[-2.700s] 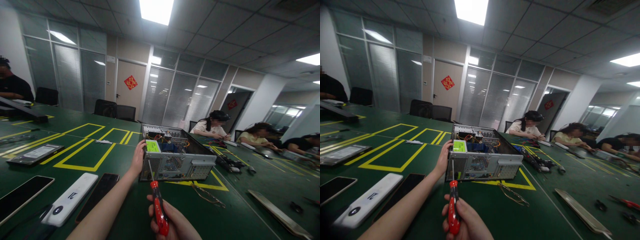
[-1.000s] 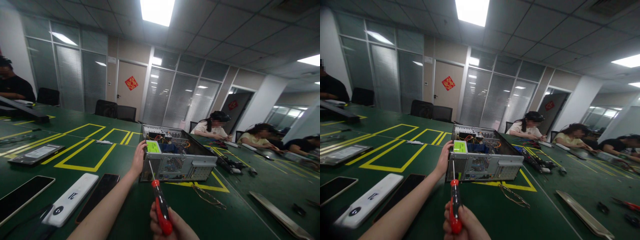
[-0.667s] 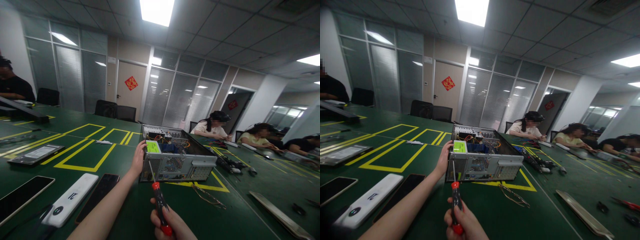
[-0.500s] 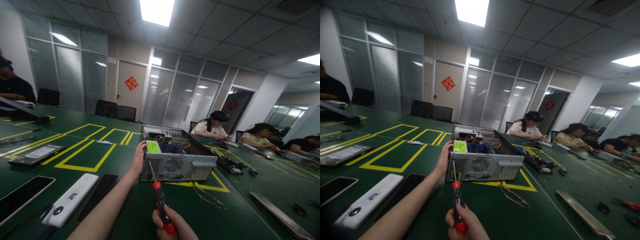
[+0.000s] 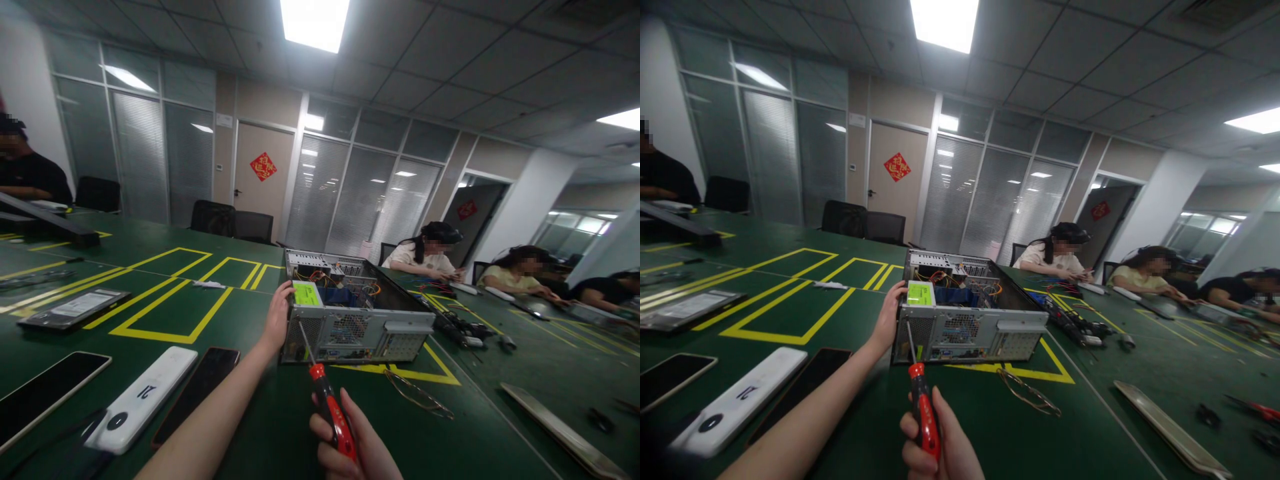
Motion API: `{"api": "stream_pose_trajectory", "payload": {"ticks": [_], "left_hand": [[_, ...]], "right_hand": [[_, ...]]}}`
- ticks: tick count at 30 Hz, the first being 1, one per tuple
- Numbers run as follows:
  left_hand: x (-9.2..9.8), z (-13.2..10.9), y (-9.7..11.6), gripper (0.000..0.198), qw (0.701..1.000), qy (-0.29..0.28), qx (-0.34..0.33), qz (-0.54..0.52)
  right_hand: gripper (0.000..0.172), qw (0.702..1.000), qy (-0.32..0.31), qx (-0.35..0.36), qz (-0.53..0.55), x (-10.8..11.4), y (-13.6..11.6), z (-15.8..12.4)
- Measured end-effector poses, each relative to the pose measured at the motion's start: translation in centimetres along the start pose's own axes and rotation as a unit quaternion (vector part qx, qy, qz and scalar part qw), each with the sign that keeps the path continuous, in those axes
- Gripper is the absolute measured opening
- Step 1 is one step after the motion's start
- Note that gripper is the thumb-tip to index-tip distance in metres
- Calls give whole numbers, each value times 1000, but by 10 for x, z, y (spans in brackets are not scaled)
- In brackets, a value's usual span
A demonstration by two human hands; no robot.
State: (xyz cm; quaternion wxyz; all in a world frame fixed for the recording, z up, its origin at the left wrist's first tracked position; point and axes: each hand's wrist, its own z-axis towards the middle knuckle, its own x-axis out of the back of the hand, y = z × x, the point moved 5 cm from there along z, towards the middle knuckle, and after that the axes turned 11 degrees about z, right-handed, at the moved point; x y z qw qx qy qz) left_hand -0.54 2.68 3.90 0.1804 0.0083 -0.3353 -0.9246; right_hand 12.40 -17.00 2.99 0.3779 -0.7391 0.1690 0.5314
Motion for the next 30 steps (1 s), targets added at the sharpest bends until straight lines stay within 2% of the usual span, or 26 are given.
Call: {"api": "stream_pose_trajectory", "payload": {"ticks": [4, 9, 12, 15, 18, 22, 27, 30], "left_hand": [[1, 0, 1, 44, 1000, -5, 1, 5], [2, 0, 3, 44, 1000, -7, 0, 4], [2, 0, 3, 43, 1000, -6, 0, 5], [1, 0, 2, 43, 1000, -2, 0, 6], [0, 0, 1, 43, 1000, 2, 4, 5], [0, 0, 0, 44, 1000, 3, -1, 0], [1, 0, 1, 44, 1000, 1, -5, 0], [1, 0, 2, 45, 1000, 1, -5, 6]], "right_hand": [[38, 999, 11, -36, -8, 1, 6, -2], [41, 990, 134, 21, 23, 14, 4, 1], [45, 992, 118, 0, 35, 14, 5, 3], [41, 995, 87, -5, 51, 12, 3, 3], [38, 995, 87, 17, 56, 13, -1, 1], [34, 995, 95, -9, 12, 14, 3, -1], [37, 985, 169, 22, 34, 23, 4, 0], [36, 977, 211, 25, 1, 30, 6, 2]]}}
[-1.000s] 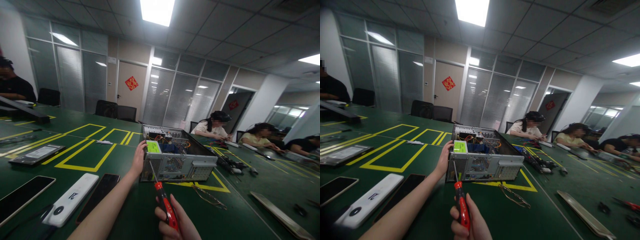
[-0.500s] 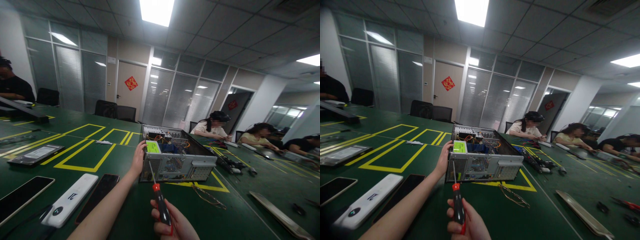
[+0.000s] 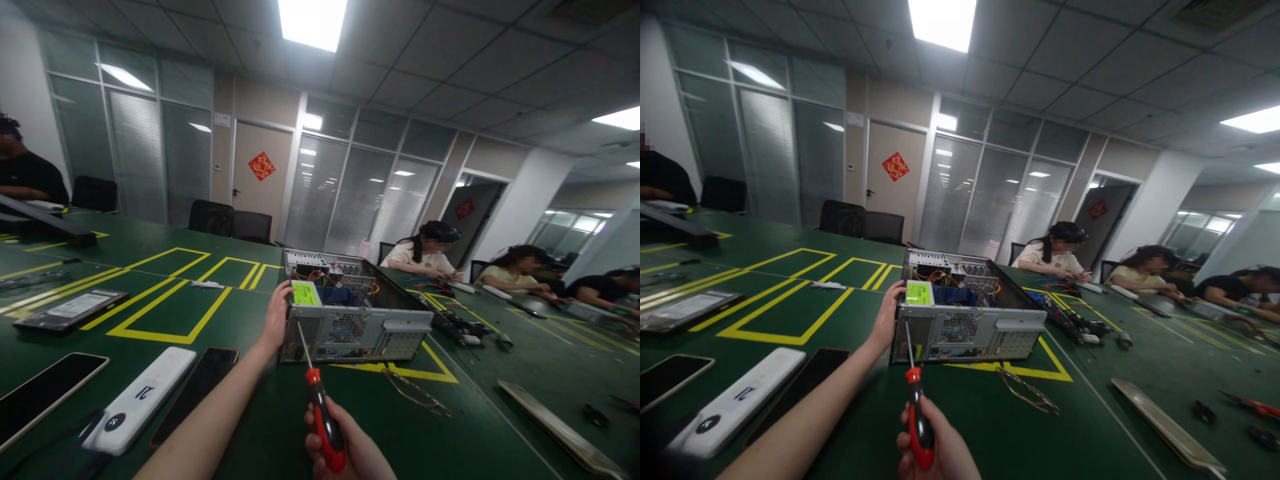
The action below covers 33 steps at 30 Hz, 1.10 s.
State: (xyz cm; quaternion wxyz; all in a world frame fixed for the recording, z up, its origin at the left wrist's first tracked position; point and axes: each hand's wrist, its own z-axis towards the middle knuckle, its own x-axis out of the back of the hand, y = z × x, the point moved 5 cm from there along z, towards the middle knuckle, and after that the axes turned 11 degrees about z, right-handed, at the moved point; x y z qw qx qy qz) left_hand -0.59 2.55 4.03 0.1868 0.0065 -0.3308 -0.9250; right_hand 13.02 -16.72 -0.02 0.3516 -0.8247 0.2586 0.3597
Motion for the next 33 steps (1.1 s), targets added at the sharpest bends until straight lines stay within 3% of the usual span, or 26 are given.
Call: {"api": "stream_pose_trajectory", "payload": {"ticks": [3, 8, 13, 15, 20, 26, 33], "left_hand": [[-1, 0, 0, 45, 1000, -5, 1, 4], [-2, 0, -2, 45, 1000, -3, 9, 4], [-2, 0, -2, 44, 1000, -4, 8, 3], [-1, 0, -2, 45, 1000, -3, 7, 2], [-1, 0, -1, 45, 1000, -5, 4, 3], [-1, -1, -1, 46, 1000, 0, 1, 3], [0, 0, 0, 46, 1000, -8, -1, 6]], "right_hand": [[36, 1000, -23, -13, -17, -1, 2, 4], [40, 990, -132, -47, 26, -14, -1, -2], [40, 986, -162, -43, 3, -18, -2, -7], [38, 987, -153, -38, -13, -17, -1, -8], [37, 998, -66, -9, 8, -8, 0, 0], [46, 991, -123, -50, -7, -10, 5, 5], [34, 996, -85, -40, 5, -12, 2, -5]]}}
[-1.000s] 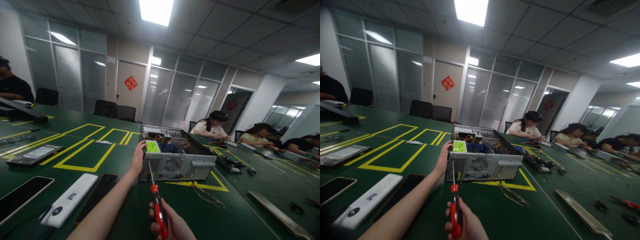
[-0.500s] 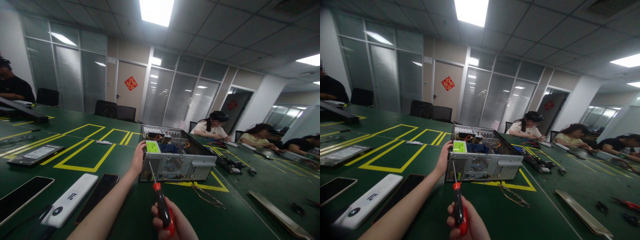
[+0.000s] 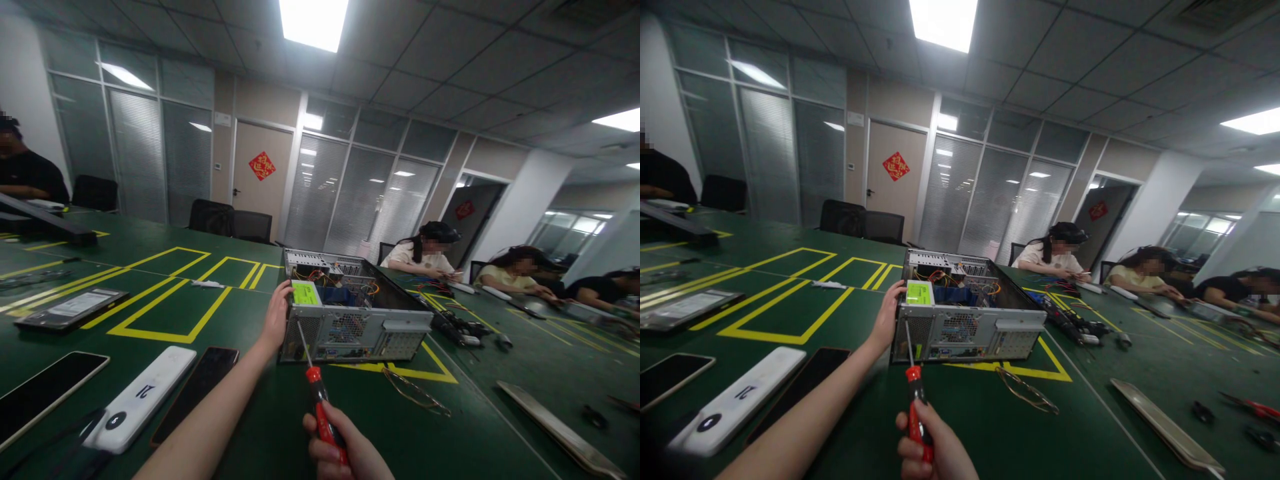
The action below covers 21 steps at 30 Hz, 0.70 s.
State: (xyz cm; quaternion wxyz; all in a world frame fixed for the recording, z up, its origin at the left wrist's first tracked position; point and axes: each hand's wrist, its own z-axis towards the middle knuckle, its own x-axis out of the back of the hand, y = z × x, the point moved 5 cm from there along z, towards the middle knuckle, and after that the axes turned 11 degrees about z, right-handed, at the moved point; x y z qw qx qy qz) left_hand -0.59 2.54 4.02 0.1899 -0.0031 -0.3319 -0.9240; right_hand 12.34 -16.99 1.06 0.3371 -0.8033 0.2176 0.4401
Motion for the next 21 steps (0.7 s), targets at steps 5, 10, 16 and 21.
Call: {"api": "stream_pose_trajectory", "payload": {"ticks": [5, 10, 16, 21], "left_hand": [[1, 0, 0, 44, 1000, 6, 3, -10], [0, 0, 0, 44, 1000, 3, 8, -15], [-1, 0, -1, 45, 1000, 1, 7, -9], [-1, 0, -2, 44, 1000, 8, 0, -14]], "right_hand": [[33, 994, 80, 43, 66, 4, 0, 6], [37, 996, -22, 28, 83, -4, -4, 4], [35, 998, -57, 12, 39, -8, -4, -3], [39, 998, 25, 34, 39, 1, -4, 2]]}}
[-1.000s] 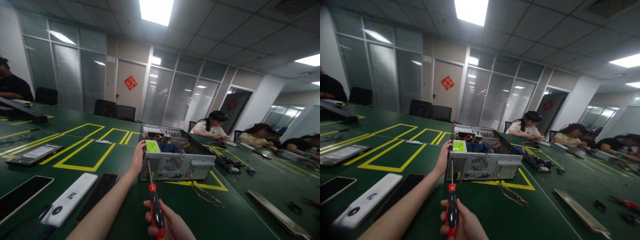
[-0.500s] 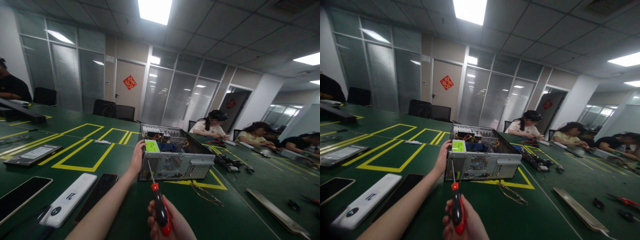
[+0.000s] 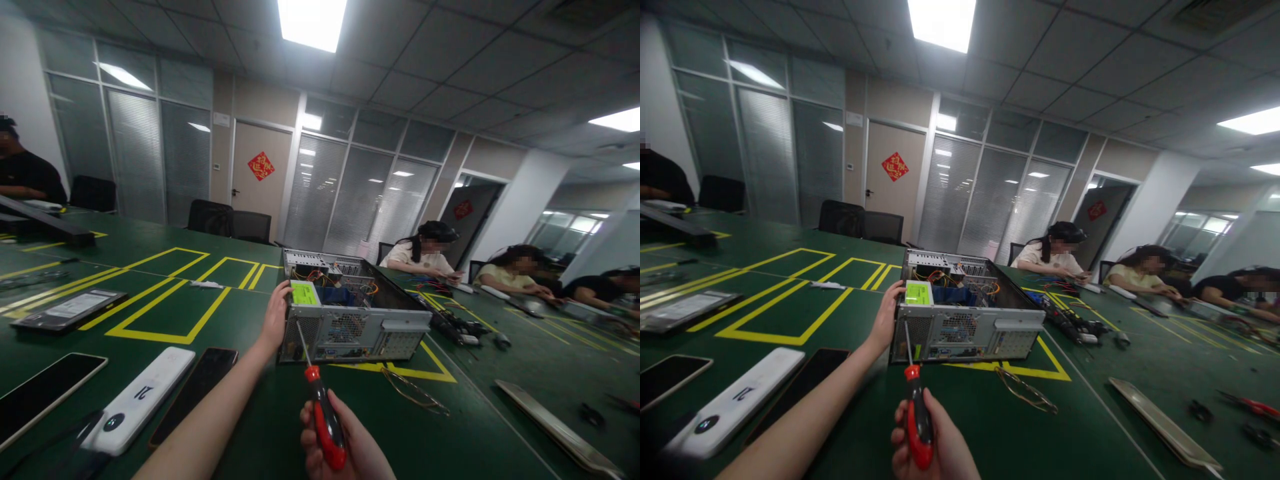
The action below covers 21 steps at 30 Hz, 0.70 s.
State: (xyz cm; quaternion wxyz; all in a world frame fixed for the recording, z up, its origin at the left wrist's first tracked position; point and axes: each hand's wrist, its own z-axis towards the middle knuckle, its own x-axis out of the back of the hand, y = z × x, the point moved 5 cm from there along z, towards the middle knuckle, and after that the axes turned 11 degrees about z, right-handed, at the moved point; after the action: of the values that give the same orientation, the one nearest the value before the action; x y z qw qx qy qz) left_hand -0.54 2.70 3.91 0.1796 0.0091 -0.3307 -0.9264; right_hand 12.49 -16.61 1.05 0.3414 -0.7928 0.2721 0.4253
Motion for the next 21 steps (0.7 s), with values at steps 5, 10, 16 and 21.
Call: {"api": "stream_pose_trajectory", "payload": {"ticks": [5, 10, 16, 21], "left_hand": [[0, 0, 0, 44, 1000, -2, -1, 3], [0, 0, 0, 44, 1000, -1, 6, 4], [0, 0, 1, 43, 1000, -7, 7, -1], [0, 0, 1, 43, 1000, -6, 9, -4]], "right_hand": [[38, 998, -45, -34, -33, -1, 0, 1], [38, 994, -82, -55, -50, -5, 1, -2], [33, 999, -34, -22, -29, -2, 2, -1], [41, 994, -65, -33, -83, 1, 3, 5]]}}
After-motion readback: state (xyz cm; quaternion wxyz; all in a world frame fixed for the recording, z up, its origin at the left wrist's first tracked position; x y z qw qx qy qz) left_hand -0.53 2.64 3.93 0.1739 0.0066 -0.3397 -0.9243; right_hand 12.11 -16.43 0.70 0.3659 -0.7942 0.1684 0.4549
